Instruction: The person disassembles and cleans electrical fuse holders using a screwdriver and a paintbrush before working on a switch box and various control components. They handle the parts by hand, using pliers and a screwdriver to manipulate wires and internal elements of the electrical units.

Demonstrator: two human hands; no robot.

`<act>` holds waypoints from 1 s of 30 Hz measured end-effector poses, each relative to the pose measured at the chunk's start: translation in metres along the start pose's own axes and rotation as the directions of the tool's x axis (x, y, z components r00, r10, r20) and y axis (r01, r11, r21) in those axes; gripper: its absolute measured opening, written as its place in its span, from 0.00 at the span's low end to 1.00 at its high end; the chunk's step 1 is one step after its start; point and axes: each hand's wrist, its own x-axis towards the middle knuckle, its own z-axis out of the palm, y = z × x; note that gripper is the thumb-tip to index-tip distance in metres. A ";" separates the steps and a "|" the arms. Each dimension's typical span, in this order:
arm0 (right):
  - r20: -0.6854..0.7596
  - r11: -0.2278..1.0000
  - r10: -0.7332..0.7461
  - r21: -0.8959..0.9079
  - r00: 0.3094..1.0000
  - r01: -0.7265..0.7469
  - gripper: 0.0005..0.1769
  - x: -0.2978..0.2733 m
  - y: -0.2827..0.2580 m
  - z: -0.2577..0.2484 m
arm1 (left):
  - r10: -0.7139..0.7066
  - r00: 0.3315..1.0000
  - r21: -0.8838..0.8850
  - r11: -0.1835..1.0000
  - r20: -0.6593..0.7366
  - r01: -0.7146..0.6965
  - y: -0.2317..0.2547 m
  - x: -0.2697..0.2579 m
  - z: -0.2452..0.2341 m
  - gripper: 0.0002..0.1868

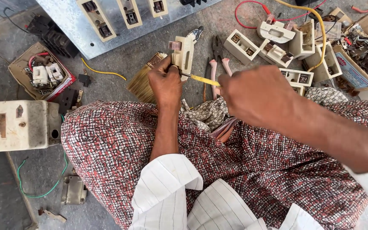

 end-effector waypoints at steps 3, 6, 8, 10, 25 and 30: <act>-0.016 0.959 0.080 0.275 0.997 -0.073 0.22 0.007 0.004 -0.008 | 0.072 0.997 0.013 0.997 0.021 -0.073 -0.002 0.000 0.000 0.21; 0.015 0.950 0.098 0.296 0.995 -0.098 0.20 0.005 0.005 -0.009 | 0.011 1.000 0.087 0.996 0.013 -0.012 0.000 -0.001 0.000 0.22; -0.163 0.984 0.029 0.176 0.986 0.000 0.18 -0.002 0.002 -0.006 | 0.072 0.997 0.102 0.992 -0.003 -0.072 0.002 -0.003 0.001 0.23; -0.275 0.997 -0.080 -0.038 0.958 0.072 0.20 -0.008 -0.001 0.001 | 0.096 0.995 0.135 0.986 -0.011 -0.094 0.002 -0.005 0.002 0.23; 0.349 0.338 0.178 0.856 0.920 -0.390 0.21 0.026 0.023 0.034 | 0.083 0.996 0.208 0.975 -0.043 -0.072 -0.010 0.002 0.000 0.24; -0.421 0.997 -0.078 -0.010 0.904 0.081 0.13 -0.004 0.002 0.031 | -0.007 0.998 0.211 0.977 -0.057 0.019 -0.008 0.001 0.004 0.23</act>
